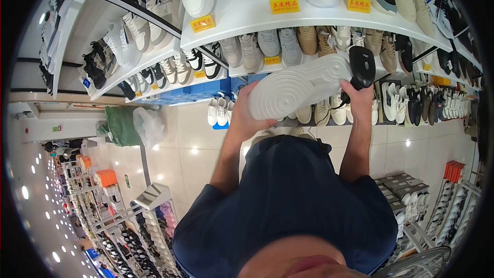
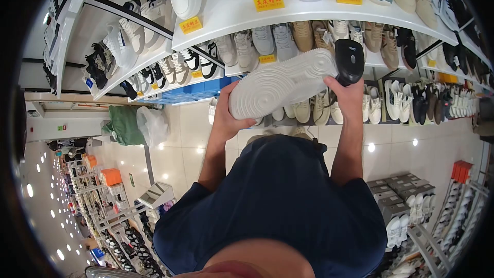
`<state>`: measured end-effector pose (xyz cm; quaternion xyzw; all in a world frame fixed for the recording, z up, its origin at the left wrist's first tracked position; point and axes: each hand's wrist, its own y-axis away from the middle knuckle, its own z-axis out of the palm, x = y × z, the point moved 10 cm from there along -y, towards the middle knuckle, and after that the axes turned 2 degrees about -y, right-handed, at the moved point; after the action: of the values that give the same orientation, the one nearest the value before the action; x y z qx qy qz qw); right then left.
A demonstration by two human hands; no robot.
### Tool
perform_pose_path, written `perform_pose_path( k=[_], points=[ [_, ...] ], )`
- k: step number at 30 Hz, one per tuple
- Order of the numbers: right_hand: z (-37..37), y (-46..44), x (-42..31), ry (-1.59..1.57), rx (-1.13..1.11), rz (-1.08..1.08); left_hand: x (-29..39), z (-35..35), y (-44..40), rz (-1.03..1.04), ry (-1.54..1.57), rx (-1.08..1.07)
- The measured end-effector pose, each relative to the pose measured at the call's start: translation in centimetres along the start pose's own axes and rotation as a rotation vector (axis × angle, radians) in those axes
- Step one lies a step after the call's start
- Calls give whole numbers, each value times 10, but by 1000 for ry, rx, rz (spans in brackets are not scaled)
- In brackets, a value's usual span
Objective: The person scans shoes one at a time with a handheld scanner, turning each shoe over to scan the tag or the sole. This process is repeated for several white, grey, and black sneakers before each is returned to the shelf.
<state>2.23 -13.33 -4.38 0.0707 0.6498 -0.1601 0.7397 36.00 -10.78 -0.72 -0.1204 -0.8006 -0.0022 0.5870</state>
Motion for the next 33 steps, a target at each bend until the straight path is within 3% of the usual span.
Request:
perform_pose_path(
  k=[6, 9, 15, 19, 21, 25, 27, 31, 33],
  points=[
    [11, 8, 17, -207, 14, 174, 16, -7, 10, 47, -140, 48],
    [22, 8, 7, -367, 57, 67, 43, -10, 13, 127, -242, 15],
    [47, 22, 23, -463, 58, 126, 53, -31, 24, 352, -361, -51],
    [67, 29, 20, -493, 62, 130, 48, -51, 30, 309, -314, -24],
    [75, 31, 12, -491, 82, 86, 36, -65, 31, 193, -209, 11],
    [94, 37, 6, -453, 10, 145, 34, -90, 38, 204, -187, 89],
    [108, 39, 3, -407, -37, 177, 33, -96, 38, 110, -341, -10],
    [118, 44, 5, -266, -75, 205, 28, -116, 46, 117, -417, 12],
    [122, 47, 0, -287, -105, 189, 3, -136, 51, 132, -226, 133]
  ],
)
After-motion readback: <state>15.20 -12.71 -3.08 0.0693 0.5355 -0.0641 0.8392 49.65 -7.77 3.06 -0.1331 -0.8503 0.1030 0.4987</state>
